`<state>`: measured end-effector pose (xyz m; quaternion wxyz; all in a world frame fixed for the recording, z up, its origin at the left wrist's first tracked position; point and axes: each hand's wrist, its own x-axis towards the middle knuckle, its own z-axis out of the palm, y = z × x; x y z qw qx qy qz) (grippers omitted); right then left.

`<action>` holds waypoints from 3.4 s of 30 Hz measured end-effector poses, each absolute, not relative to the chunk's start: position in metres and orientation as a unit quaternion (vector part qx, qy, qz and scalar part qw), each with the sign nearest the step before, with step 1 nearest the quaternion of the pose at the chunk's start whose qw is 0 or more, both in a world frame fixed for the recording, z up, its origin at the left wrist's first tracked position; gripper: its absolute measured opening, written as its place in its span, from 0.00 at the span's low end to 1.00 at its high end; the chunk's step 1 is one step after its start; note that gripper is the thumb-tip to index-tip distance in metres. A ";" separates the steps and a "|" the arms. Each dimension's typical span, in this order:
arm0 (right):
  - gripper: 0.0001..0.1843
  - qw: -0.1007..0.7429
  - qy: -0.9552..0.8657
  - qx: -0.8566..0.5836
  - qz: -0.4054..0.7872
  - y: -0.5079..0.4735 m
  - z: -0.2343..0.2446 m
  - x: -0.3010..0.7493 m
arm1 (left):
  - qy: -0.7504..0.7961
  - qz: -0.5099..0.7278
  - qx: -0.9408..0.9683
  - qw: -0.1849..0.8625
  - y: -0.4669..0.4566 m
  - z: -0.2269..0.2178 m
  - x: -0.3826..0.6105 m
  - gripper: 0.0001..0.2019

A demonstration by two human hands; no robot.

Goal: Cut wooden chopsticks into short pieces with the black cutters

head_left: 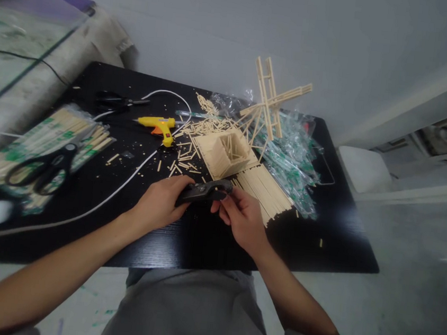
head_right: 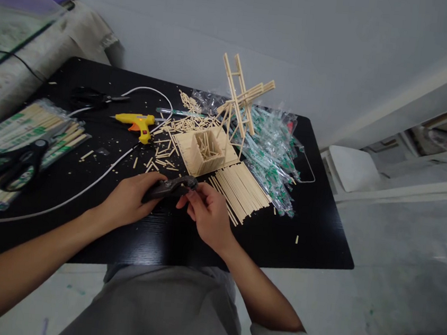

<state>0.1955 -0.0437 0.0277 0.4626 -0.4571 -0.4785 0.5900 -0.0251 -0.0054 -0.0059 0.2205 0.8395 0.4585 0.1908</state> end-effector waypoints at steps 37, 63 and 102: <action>0.19 0.463 -0.475 -0.429 0.614 -0.042 0.029 0.195 | 0.433 0.214 0.843 0.237 -0.005 -0.005 -0.026 0.13; 0.20 0.454 -0.473 -0.434 0.618 -0.042 0.030 0.197 | 0.445 0.205 0.834 0.253 -0.006 0.000 -0.024 0.12; 0.20 0.468 -0.466 -0.457 0.595 -0.046 0.024 0.193 | 0.450 0.216 0.823 0.270 -0.004 0.001 -0.026 0.10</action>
